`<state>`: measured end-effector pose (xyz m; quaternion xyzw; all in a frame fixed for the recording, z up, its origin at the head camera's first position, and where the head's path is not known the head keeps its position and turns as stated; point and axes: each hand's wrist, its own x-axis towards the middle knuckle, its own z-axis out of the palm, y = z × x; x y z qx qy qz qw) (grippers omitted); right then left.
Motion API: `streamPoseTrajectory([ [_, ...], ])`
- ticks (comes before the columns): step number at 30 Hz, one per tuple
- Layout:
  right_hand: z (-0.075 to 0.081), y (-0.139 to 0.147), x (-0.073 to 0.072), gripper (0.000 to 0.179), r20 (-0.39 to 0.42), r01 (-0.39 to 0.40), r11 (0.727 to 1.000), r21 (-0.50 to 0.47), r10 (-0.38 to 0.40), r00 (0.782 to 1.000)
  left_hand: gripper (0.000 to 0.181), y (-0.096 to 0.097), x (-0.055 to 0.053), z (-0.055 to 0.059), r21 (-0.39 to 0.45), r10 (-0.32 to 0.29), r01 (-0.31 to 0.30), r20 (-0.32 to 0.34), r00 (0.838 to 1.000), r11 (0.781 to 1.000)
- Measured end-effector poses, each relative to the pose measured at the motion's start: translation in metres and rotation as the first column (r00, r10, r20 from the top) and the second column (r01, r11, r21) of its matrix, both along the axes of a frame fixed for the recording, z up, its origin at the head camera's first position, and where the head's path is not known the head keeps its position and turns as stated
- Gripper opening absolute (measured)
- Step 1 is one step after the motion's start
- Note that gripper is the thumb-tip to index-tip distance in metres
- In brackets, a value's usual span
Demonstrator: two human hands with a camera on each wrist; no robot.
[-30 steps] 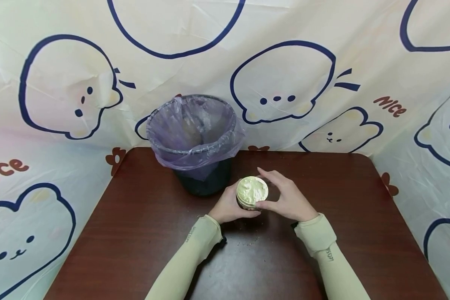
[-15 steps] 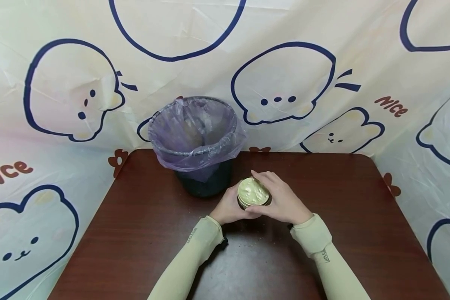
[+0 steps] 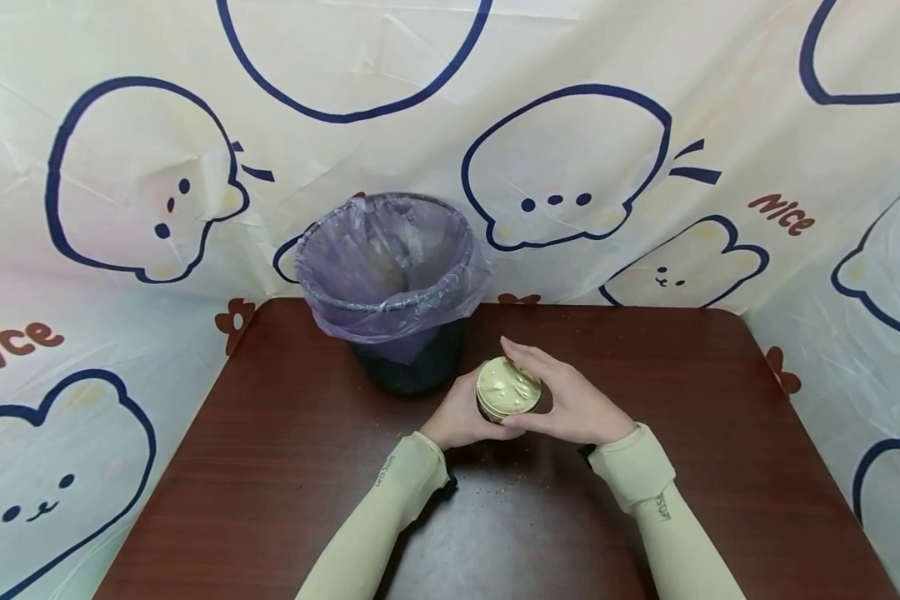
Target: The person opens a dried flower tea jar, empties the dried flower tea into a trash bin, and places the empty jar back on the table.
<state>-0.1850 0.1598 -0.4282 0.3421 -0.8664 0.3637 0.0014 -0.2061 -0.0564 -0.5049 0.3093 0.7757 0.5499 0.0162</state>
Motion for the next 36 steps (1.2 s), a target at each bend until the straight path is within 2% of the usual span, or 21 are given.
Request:
streamPoseTrajectory([
  [3, 0.002, -0.005, 0.003, 0.104, -0.043, 0.04, 0.998, 0.039, -0.038, 0.998, 0.088, -0.001, -0.001, -0.001, 0.001, 0.007, -0.007, -0.016, 1.0, 1.0],
  [6, 0.002, -0.012, 0.004, 0.107, -0.148, 0.071, 0.993, 0.089, -0.058, 0.987, 0.089, -0.001, -0.003, -0.001, 0.002, 0.0, 0.0, -0.016, 1.0, 1.0],
  [10, 0.003, -0.016, 0.004, 0.102, -0.219, 0.081, 0.99, 0.114, -0.055, 0.974, 0.092, 0.002, -0.003, -0.002, 0.012, -0.024, 0.024, -0.014, 1.0, 1.0],
  [17, 0.004, -0.015, 0.001, 0.092, -0.148, 0.013, 0.996, 0.093, 0.001, 0.989, 0.094, 0.003, -0.001, 0.001, -0.006, -0.01, 0.01, -0.003, 1.0, 1.0],
  [24, 0.005, -0.011, 0.0, 0.087, -0.06, -0.057, 0.998, 0.011, 0.057, 0.997, 0.087, 0.002, 0.002, 0.0, -0.014, -0.027, 0.027, -0.006, 1.0, 1.0],
  [29, 0.009, -0.007, 0.0, 0.085, -0.03, -0.069, 0.997, -0.041, 0.068, 0.997, 0.087, 0.002, 0.0, 0.0, -0.013, -0.023, 0.023, -0.006, 1.0, 1.0],
  [36, 0.01, -0.003, 0.001, 0.083, -0.035, -0.06, 0.994, -0.088, 0.057, 0.998, 0.087, 0.0, -0.001, -0.002, -0.027, -0.002, 0.003, 0.036, 0.999, 1.0],
])
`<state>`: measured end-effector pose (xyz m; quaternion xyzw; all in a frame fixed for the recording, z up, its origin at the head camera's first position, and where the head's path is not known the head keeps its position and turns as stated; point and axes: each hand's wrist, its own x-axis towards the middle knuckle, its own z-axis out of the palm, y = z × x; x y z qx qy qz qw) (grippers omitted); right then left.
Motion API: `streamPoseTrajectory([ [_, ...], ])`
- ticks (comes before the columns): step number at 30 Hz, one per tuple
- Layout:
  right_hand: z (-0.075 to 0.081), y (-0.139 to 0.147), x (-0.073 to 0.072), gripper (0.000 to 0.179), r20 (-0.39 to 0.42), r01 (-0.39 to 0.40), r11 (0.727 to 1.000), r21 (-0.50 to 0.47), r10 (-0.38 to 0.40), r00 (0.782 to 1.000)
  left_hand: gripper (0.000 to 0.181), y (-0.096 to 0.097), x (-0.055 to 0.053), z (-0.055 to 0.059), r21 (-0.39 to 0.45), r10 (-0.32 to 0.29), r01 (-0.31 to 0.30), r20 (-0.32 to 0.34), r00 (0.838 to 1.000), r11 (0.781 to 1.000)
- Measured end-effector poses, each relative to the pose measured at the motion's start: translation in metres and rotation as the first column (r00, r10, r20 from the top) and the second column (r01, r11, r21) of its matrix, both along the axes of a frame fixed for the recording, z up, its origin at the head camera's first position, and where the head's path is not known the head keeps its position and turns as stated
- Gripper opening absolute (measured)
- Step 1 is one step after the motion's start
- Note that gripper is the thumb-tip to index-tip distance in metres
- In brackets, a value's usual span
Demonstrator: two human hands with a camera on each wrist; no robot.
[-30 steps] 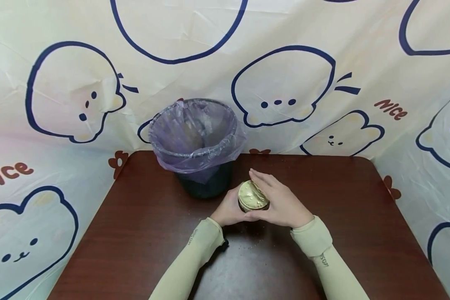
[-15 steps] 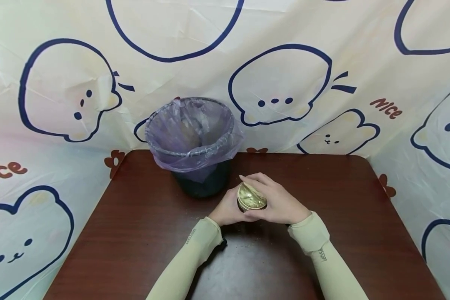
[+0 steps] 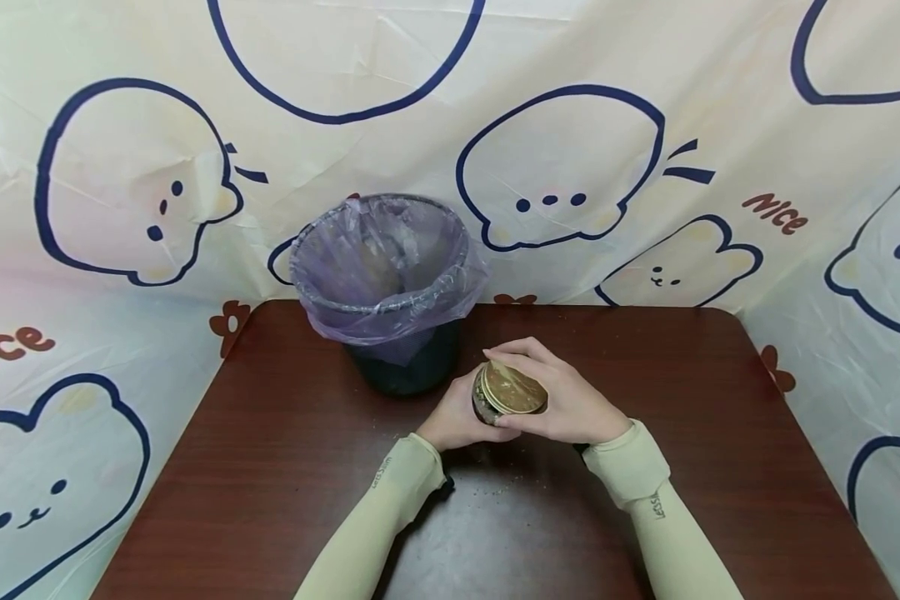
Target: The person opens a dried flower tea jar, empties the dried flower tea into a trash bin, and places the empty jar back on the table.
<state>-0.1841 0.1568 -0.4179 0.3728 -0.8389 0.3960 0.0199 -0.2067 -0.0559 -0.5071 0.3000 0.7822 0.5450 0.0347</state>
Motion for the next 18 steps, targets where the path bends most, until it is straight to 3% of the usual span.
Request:
streamPoseTrajectory([
  [18, 0.0025, 0.0014, 0.0039, 0.079, -0.05, 0.021, 1.0, -0.01, -0.022, 0.999, 0.09, -0.0011, 0.0019, 0.0016, -0.021, 0.016, -0.016, 0.004, 1.0, 1.0],
])
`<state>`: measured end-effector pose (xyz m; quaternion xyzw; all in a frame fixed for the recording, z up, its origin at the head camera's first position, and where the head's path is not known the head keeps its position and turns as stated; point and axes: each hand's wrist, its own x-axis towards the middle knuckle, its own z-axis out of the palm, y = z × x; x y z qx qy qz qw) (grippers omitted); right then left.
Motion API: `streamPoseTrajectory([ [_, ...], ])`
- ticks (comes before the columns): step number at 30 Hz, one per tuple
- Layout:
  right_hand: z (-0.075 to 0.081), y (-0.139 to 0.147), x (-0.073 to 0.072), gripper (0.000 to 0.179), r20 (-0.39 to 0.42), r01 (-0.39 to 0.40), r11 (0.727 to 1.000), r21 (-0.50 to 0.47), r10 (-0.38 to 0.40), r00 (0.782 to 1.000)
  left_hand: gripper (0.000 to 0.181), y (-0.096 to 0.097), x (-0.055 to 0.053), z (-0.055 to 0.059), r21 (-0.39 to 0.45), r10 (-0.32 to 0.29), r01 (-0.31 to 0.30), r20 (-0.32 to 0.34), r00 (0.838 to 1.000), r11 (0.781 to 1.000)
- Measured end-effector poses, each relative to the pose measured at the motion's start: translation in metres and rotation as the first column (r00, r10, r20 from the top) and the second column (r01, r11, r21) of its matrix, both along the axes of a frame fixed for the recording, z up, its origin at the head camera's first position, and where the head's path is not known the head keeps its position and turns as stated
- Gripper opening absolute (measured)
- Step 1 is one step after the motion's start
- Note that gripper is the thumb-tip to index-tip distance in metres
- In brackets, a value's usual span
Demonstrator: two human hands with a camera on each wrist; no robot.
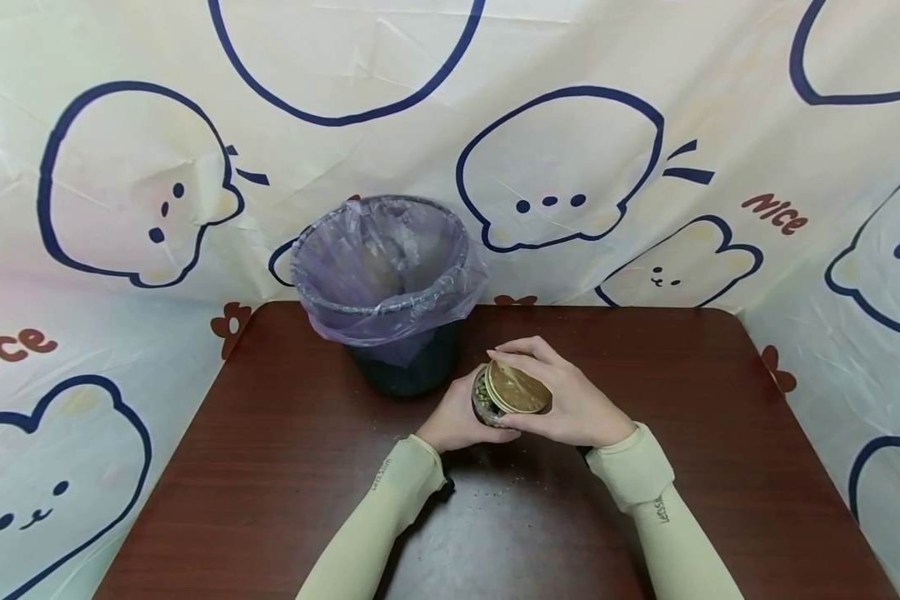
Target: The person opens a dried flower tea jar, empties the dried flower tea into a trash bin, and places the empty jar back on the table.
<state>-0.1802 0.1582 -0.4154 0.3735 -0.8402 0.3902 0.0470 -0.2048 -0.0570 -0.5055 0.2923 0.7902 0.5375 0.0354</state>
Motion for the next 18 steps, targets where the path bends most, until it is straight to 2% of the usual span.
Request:
streamPoseTrajectory([
  [6, 0.0, 0.0013, 0.0008, 0.078, 0.008, 0.01, 1.0, 0.001, -0.01, 1.0, 0.09, -0.0011, 0.0005, -0.0008, 0.006, -0.004, 0.004, 0.008, 1.0, 1.0],
  [18, -0.0017, 0.0045, -0.0002, 0.079, -0.026, 0.056, 0.998, -0.005, -0.056, 0.998, 0.084, -0.0024, -0.0006, -0.0021, 0.036, -0.001, 0.002, -0.02, 1.0, 0.999],
])
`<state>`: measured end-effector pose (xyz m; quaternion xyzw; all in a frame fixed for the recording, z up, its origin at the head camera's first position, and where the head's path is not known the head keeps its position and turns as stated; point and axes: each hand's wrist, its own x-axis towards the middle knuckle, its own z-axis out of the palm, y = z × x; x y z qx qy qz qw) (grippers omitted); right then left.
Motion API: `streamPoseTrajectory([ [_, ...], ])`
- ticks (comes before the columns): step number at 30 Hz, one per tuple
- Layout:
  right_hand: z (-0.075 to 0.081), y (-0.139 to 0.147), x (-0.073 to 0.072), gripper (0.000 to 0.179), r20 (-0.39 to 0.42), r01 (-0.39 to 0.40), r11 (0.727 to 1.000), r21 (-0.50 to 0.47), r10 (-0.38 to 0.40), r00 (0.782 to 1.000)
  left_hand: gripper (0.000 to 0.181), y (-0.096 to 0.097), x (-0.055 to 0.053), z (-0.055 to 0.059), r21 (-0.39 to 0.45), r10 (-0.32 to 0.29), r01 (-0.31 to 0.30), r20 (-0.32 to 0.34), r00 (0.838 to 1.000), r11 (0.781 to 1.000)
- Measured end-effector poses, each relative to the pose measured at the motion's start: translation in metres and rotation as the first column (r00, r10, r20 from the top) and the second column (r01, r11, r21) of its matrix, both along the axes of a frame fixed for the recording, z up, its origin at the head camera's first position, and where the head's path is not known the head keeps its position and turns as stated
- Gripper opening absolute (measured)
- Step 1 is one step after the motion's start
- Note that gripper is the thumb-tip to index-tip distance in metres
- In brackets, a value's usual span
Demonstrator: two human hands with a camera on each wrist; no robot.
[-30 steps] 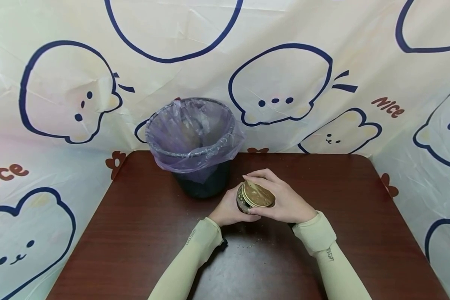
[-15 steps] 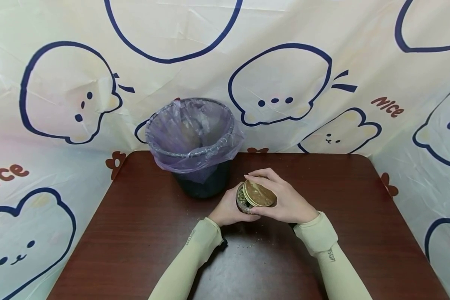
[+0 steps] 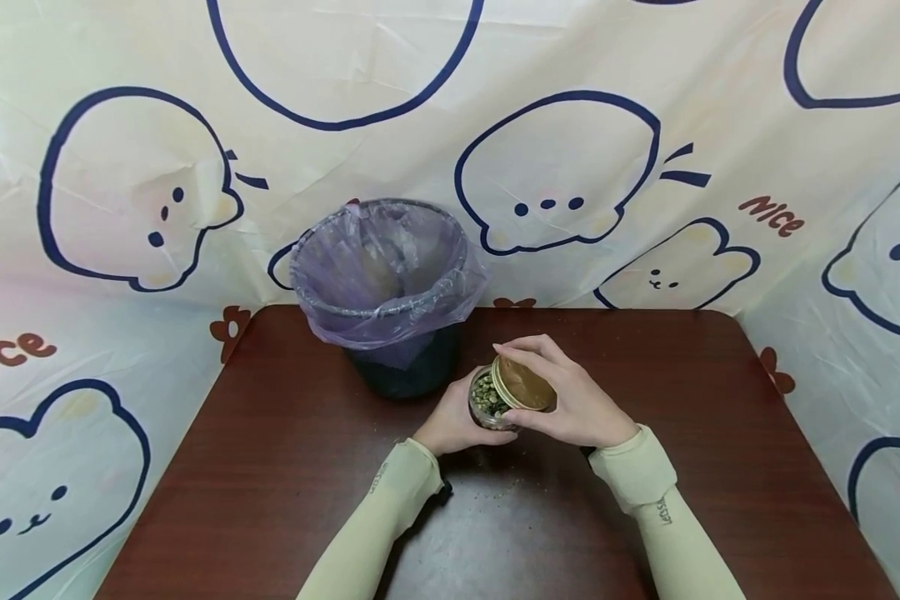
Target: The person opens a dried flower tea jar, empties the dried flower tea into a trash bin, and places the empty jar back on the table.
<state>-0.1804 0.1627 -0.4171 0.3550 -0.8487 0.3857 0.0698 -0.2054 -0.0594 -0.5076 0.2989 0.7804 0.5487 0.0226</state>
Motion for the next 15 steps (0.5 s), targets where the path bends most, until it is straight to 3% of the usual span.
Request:
streamPoseTrajectory([
  [9, -0.002, 0.008, -0.002, 0.078, -0.09, 0.05, 0.999, 0.007, -0.049, 0.995, 0.086, 0.001, -0.001, 0.001, 0.012, -0.013, 0.013, 0.026, 1.0, 1.0],
  [15, -0.005, 0.017, -0.004, 0.084, -0.122, 0.121, 0.991, -0.049, -0.126, 0.985, 0.085, 0.0, 0.0, 0.001, 0.013, -0.016, 0.016, 0.037, 0.999, 1.0],
])
